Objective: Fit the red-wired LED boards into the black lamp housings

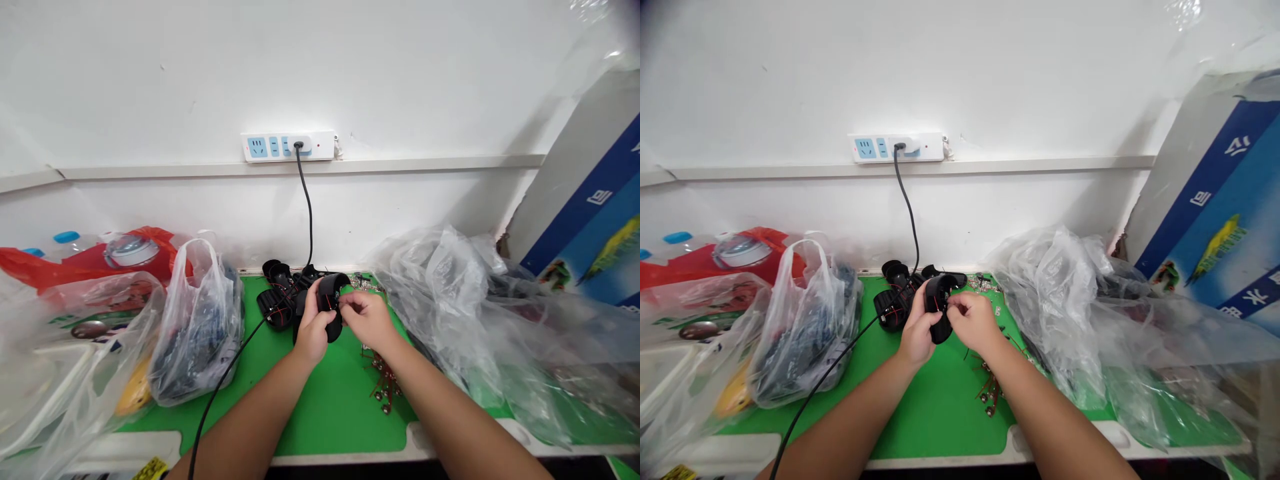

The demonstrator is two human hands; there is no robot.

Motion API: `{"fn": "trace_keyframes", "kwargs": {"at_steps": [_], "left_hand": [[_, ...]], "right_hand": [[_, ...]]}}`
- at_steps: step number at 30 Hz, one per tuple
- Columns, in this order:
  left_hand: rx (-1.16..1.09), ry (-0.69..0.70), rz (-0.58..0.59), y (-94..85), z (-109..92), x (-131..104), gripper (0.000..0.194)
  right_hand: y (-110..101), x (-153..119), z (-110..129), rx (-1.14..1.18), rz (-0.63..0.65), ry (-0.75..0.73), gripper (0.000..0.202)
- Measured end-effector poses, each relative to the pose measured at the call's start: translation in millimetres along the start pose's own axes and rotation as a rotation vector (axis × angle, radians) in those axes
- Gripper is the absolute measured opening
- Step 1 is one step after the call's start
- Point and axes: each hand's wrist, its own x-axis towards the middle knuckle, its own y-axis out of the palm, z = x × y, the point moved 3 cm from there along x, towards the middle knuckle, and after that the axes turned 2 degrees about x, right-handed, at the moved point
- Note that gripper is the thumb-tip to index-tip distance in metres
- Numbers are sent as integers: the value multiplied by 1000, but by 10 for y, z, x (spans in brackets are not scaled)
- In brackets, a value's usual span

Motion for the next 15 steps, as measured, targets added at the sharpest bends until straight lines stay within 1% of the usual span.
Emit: {"fn": "trace_keyframes", "kwargs": {"at_steps": [5, 7, 11, 15], "left_hand": [[126, 66, 75, 11, -63, -9, 63], [131, 65, 87, 16, -59, -14, 63], [-4, -29, 28, 11, 16, -11, 64], [-182, -106, -74, -9, 39, 28, 58]], "right_hand": [[-42, 17, 45, 3, 70, 40, 19], [-43, 25, 49, 10, 90, 45, 19], [-17, 29, 26, -14, 65, 12, 20], [8, 13, 61, -30, 54, -83, 21]]}}
